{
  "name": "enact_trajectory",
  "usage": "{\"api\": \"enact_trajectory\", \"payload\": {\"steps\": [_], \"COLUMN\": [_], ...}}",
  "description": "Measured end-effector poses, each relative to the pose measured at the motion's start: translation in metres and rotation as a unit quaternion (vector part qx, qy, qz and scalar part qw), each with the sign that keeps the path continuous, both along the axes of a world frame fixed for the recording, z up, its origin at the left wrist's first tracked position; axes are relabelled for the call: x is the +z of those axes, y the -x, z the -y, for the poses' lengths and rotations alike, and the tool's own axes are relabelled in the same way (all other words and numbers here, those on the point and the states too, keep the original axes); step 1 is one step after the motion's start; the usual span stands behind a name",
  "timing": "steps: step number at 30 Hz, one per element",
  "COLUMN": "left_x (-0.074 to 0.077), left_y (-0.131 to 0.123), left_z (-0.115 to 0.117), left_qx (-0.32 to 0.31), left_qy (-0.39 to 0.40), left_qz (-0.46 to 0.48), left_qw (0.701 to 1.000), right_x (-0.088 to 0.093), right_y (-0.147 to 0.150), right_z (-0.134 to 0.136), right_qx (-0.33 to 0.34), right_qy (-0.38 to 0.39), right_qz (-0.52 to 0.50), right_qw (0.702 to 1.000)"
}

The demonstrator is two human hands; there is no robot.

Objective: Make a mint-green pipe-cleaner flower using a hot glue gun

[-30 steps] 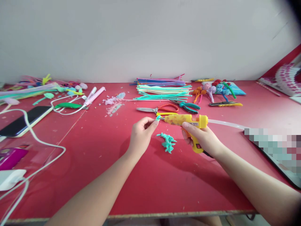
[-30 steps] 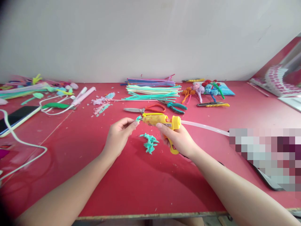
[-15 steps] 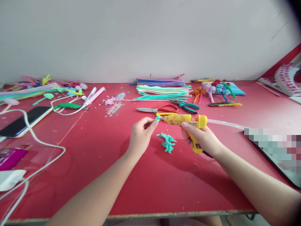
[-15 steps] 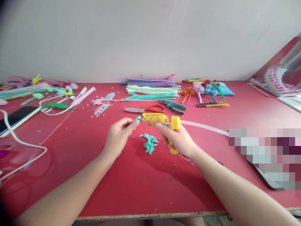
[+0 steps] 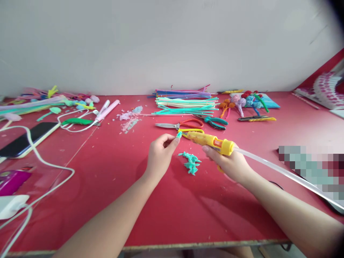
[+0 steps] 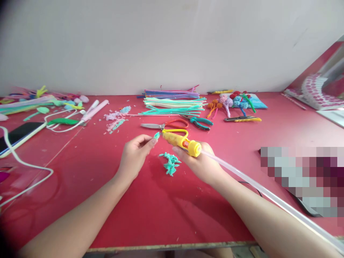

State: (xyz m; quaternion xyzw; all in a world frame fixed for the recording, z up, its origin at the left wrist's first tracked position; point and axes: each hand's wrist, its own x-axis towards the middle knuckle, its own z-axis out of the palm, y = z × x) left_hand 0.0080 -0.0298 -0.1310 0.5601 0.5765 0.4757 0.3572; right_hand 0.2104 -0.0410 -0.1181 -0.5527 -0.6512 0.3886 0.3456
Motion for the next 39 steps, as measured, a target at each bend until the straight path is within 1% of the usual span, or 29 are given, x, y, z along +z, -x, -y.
{"api": "enact_trajectory", "payload": {"steps": [2,4,7,8,10,12,13,15,16,18,19,20,21,22,23,24,25,27,30,32,33,35,37,39], "left_x": [-0.003,-0.006,-0.007,-0.007,-0.006,-0.004,-0.004,-0.003,-0.002,0.000,0.000,0.001,0.002,0.003,0.003,0.004,0.004,0.004,0.004,0.002,0.002,0.000,0.000,0.000], "left_y": [0.001,0.003,0.003,0.003,0.002,0.001,0.001,0.000,0.000,-0.001,-0.001,-0.002,-0.003,-0.004,-0.004,-0.005,-0.006,-0.007,-0.007,-0.008,-0.008,-0.009,-0.010,-0.013], "left_z": [-0.003,-0.005,-0.006,-0.006,-0.005,-0.004,-0.003,-0.002,-0.002,0.000,0.000,0.001,0.002,0.003,0.003,0.004,0.004,0.005,0.005,0.006,0.006,0.006,0.007,0.009], "left_qx": [0.003,0.009,0.013,0.012,0.004,-0.004,-0.008,-0.013,-0.015,-0.018,-0.018,-0.020,-0.022,-0.025,-0.028,-0.032,-0.035,-0.040,-0.048,-0.054,-0.060,-0.089,-0.136,-0.180], "left_qy": [0.016,0.023,0.023,0.023,0.024,0.028,0.030,0.033,0.034,0.034,0.033,0.033,0.034,0.034,0.035,0.035,0.035,0.035,0.042,0.050,0.056,0.078,0.110,0.145], "left_qz": [0.043,0.078,0.093,0.092,0.089,0.086,0.084,0.078,0.072,0.055,0.046,0.036,0.027,0.020,0.014,0.008,0.004,0.001,0.000,0.008,0.018,0.062,0.140,0.222], "left_qw": [0.999,0.997,0.995,0.995,0.996,0.996,0.996,0.996,0.997,0.998,0.998,0.999,0.999,0.999,0.999,0.999,0.999,0.999,0.998,0.997,0.996,0.991,0.975,0.947], "right_x": [0.002,0.002,-0.003,-0.006,-0.012,-0.018,-0.021,-0.024,-0.024,-0.022,-0.020,-0.017,-0.014,-0.010,-0.007,-0.005,-0.003,-0.004,-0.009,-0.011,-0.011,-0.009,-0.006,-0.003], "right_y": [-0.002,-0.005,-0.010,-0.011,-0.012,-0.012,-0.012,-0.014,-0.014,-0.015,-0.015,-0.015,-0.013,-0.011,-0.009,-0.007,-0.005,-0.002,0.000,0.000,0.000,0.000,0.001,0.001], "right_z": [-0.004,-0.010,-0.022,-0.025,-0.030,-0.034,-0.035,-0.037,-0.038,-0.037,-0.036,-0.034,-0.031,-0.028,-0.024,-0.021,-0.017,-0.013,-0.012,-0.014,-0.014,-0.015,-0.014,-0.013], "right_qx": [-0.009,-0.006,0.027,0.023,0.024,0.012,0.010,0.016,0.019,0.003,-0.008,-0.005,0.015,0.059,0.132,0.177,0.202,0.227,0.235,0.238,0.237,0.224,0.203,0.186], "right_qy": [0.015,0.042,0.082,0.087,0.070,0.015,-0.028,-0.117,-0.154,-0.209,-0.231,-0.253,-0.276,-0.290,-0.296,-0.300,-0.302,-0.313,-0.323,-0.323,-0.321,-0.316,-0.317,-0.326], "right_qz": [-0.046,-0.065,-0.037,-0.023,0.021,0.119,0.178,0.279,0.310,0.334,0.330,0.317,0.303,0.285,0.284,0.302,0.320,0.353,0.381,0.377,0.366,0.325,0.276,0.245], "right_qw": [0.999,0.997,0.996,0.996,0.997,0.993,0.984,0.953,0.938,0.919,0.915,0.914,0.912,0.912,0.902,0.887,0.875,0.852,0.834,0.835,0.841,0.863,0.884,0.894]}}
